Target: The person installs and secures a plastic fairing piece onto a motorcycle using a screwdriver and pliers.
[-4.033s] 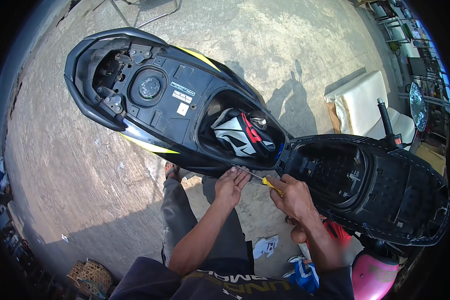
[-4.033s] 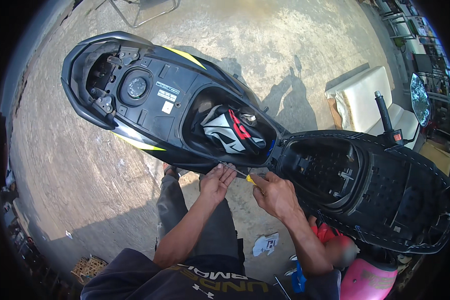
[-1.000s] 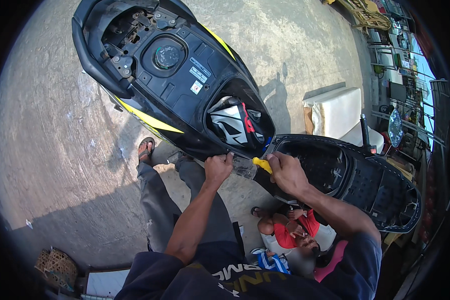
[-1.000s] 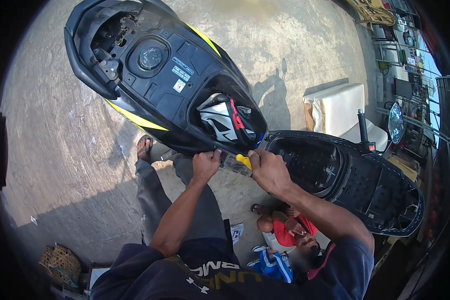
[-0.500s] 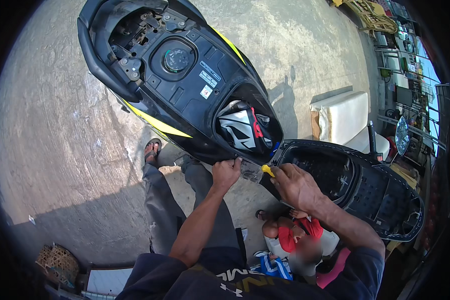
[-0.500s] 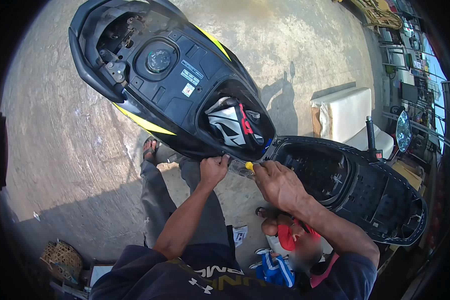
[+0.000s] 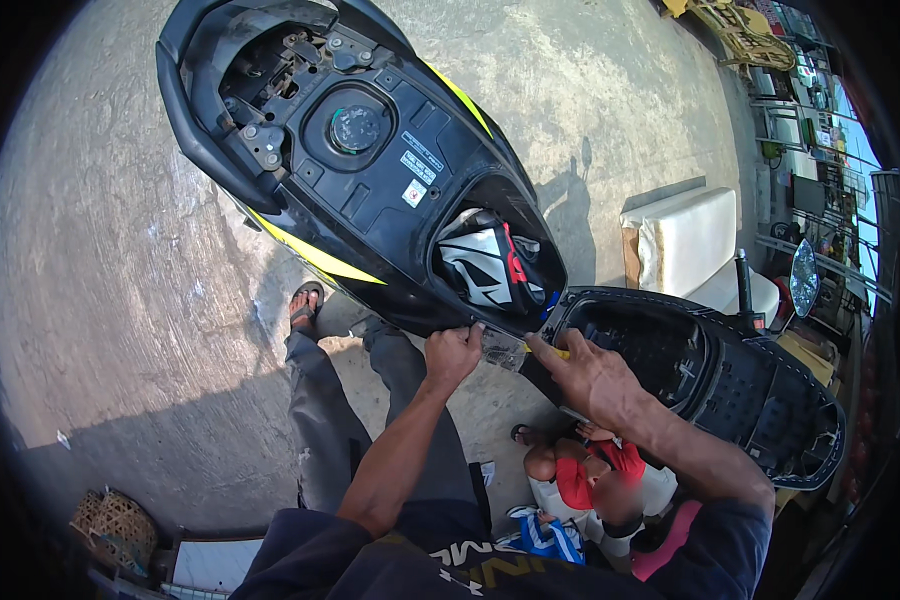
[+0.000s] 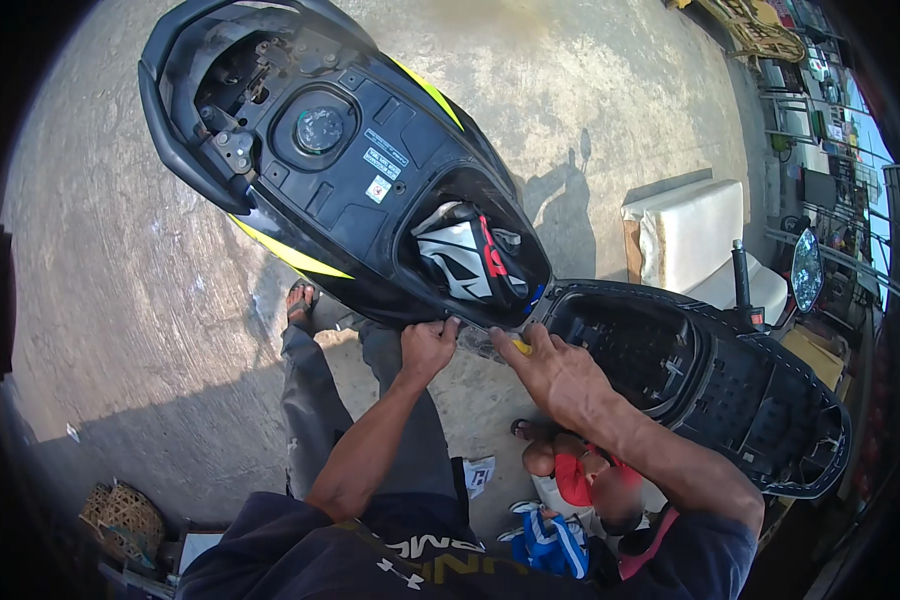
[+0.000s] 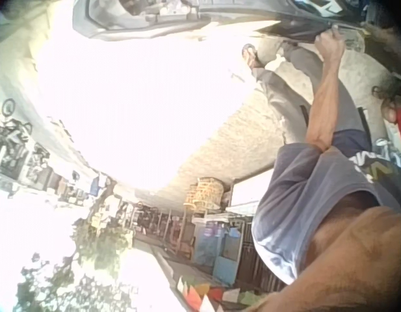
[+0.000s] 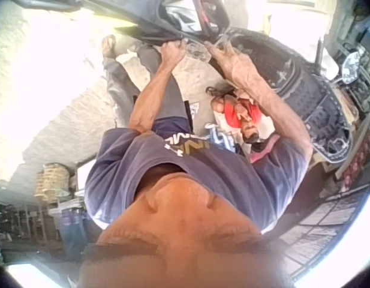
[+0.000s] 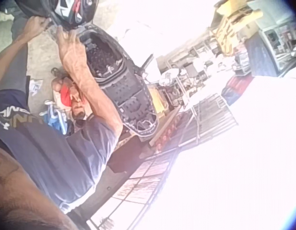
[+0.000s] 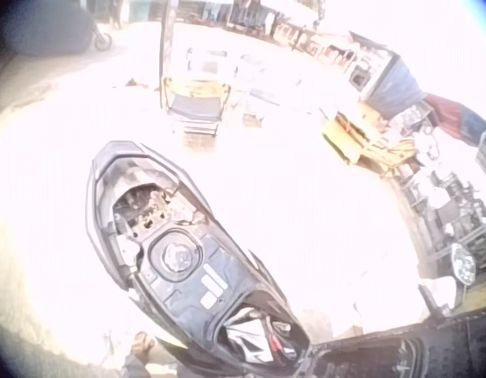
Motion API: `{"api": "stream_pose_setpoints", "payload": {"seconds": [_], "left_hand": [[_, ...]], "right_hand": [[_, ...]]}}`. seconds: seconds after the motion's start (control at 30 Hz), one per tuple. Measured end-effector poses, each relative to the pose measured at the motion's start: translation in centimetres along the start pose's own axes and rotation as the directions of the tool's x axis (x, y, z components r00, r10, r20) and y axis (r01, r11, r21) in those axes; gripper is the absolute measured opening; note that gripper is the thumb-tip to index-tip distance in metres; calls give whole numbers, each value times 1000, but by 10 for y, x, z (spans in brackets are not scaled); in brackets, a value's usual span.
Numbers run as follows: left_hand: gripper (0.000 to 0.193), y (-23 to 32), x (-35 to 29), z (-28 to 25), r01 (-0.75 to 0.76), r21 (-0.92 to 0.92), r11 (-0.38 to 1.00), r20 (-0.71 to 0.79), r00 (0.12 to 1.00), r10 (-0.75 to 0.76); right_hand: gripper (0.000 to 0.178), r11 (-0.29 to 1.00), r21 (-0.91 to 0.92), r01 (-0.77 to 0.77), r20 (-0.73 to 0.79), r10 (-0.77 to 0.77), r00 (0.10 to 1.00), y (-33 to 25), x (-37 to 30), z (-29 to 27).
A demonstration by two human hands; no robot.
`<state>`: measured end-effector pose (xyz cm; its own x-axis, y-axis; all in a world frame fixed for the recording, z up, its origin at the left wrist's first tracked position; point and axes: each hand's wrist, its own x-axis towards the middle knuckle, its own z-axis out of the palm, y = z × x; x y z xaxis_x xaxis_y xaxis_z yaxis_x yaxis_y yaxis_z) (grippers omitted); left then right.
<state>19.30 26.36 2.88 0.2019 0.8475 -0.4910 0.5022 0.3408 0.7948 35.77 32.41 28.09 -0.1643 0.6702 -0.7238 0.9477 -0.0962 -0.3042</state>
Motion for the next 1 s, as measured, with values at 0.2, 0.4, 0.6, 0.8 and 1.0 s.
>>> {"api": "stream_pose_setpoints", "payload": {"seconds": [0.2,0.4,0.6,0.8,1.0], "left_hand": [[41,1,1,2,-34,-28,999,-31,999,33],[40,0,1,2,-18,8,1000,9,1000,18],[41,3,0,1,-10,-30,1000,-9,1000,9],[41,1,-1,1,-11,9,1000,1,1000,10],[42,0,-4,3,-19,-13,1000,28,999,19]], "right_hand": [[47,816,370,-444,184,404,896,10,15,3],[60,967,153,-205,80,195,978,10,10,11],[57,978,98,-181,106,171,980,13,5,13],[52,884,310,-349,22,360,933,5,19,20],[50,995,-84,-60,-106,51,993,7,-11,24]]}}
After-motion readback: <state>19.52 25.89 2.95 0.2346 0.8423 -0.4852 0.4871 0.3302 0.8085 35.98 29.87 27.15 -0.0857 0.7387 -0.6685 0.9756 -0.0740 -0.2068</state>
